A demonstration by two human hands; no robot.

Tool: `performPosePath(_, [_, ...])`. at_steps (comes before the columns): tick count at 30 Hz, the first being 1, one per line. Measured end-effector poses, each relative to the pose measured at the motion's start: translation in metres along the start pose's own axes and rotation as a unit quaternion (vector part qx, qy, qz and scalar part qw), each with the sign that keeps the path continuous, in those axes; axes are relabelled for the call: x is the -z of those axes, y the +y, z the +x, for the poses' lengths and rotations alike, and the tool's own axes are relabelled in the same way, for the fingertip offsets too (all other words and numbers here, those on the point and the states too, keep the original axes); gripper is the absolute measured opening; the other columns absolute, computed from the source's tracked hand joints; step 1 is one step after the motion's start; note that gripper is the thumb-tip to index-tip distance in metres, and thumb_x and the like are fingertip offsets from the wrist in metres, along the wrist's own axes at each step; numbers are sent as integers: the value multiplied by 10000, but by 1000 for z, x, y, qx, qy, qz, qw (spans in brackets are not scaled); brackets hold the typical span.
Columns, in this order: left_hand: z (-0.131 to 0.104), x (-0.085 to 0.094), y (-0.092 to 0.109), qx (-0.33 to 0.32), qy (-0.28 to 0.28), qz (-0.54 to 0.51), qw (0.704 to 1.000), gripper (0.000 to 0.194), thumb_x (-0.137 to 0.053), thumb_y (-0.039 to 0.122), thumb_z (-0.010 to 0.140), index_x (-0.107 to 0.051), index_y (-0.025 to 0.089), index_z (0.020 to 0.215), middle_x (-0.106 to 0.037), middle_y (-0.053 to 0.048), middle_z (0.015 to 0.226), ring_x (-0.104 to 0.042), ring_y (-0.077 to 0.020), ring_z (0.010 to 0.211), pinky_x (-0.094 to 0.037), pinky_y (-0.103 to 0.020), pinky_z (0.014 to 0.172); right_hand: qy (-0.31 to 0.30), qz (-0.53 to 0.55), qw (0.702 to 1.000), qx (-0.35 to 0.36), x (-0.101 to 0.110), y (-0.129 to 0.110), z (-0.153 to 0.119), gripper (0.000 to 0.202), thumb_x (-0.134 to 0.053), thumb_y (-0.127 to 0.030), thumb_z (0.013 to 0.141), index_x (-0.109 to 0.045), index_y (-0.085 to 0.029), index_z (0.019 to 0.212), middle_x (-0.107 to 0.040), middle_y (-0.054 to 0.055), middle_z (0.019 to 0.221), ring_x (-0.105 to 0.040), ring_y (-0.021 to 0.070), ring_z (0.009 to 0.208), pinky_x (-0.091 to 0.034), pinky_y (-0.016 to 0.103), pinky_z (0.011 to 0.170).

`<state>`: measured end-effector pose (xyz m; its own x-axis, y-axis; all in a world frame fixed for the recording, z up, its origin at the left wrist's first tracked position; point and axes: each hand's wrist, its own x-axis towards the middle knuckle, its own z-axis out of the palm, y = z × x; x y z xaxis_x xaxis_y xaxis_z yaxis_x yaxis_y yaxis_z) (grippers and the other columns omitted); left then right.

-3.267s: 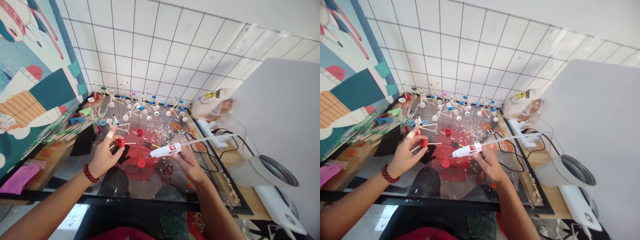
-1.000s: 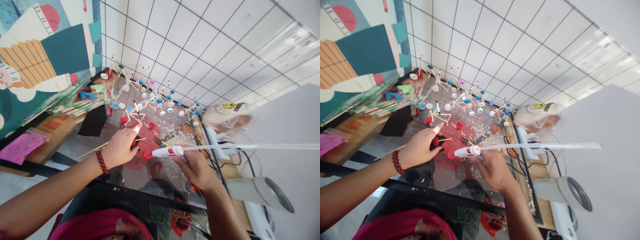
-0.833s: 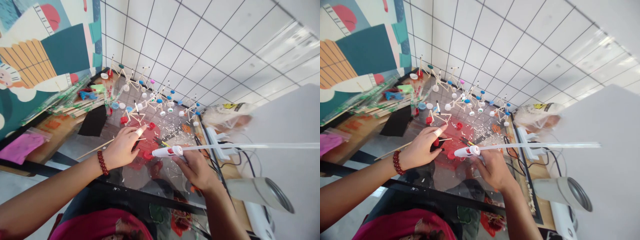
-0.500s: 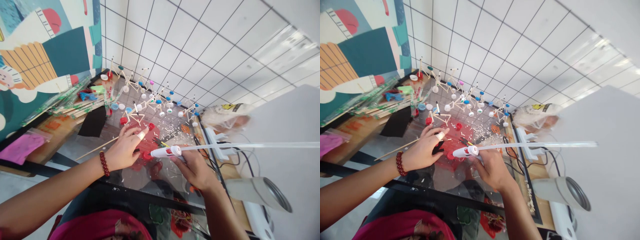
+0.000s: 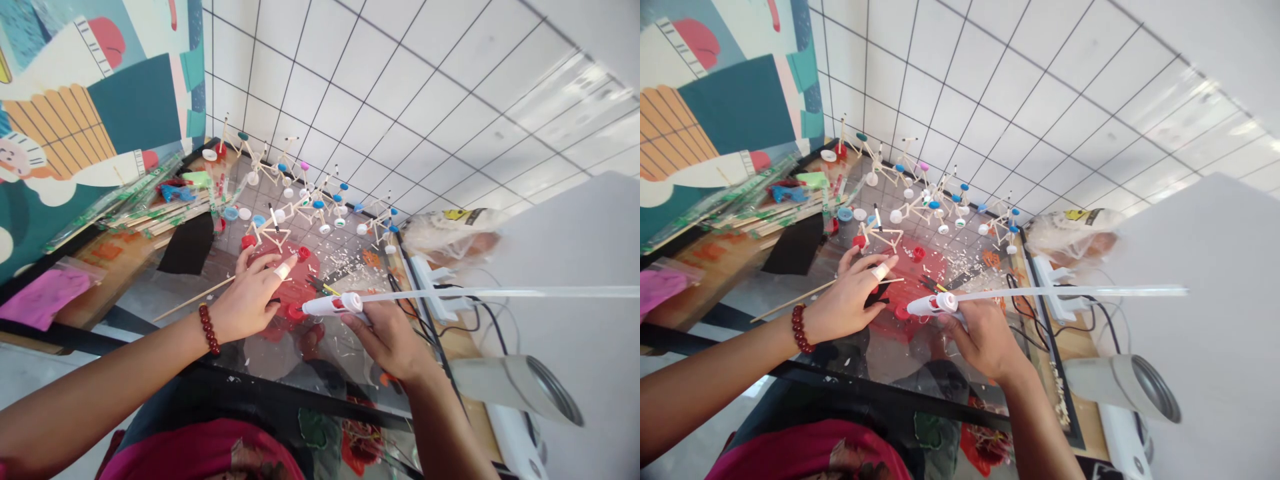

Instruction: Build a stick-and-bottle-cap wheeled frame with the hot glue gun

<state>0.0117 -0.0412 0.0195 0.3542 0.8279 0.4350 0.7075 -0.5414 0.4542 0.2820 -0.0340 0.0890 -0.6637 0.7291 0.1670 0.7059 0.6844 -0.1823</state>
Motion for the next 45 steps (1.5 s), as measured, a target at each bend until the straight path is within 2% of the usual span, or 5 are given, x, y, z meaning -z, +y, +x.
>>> performPosePath(12, [-1,0,0,1,9,-3,1000,835,-637,116,781,-265,200,1523,-665,-100,1265,-472,-281,1330,-73,-572,1186,-2,8,1000,14,-2,-1,2,259,-454,-313,989,-602,-159,842,-652,53,698,-573,183,627,-367,284,609])
performPosePath(18, [-1,1,1,-1,8,-1,1000,847,-638,121,782,-248,211,1529,-639,-119,1316,-469,-281,1337,-63,-584,1180,-13,-11,1000,14,1,-4,6,303,-441,-337,997,-589,-170,792,-635,48,677,-544,176,605,-337,289,600])
performPosePath(33, [0,3,1,4,9,-4,1000,856,-640,115,765,-255,208,1524,-701,-88,1177,-473,-292,1330,-53,-575,1180,-15,-82,995,55,0,-1,17,343,-395,-357,1015,-580,-160,805,-627,68,692,-541,201,644,-315,306,635])
performPosePath(37, [-1,4,2,4,6,-6,1000,849,-644,135,776,-252,210,1525,-688,-92,1209,-467,-295,1334,-52,-577,1177,-12,-96,994,57,0,-2,17,367,-381,-360,1017,-584,-160,787,-635,79,696,-532,202,643,-302,311,634])
performPosePath(45, [0,4,3,7,-2,-8,1000,832,-641,159,787,-253,197,1522,-687,-97,1219,-450,-300,1350,-19,-584,1180,-56,-97,993,38,5,-10,21,337,-401,-337,1000,-602,-161,794,-656,87,717,-556,212,670,-308,315,644])
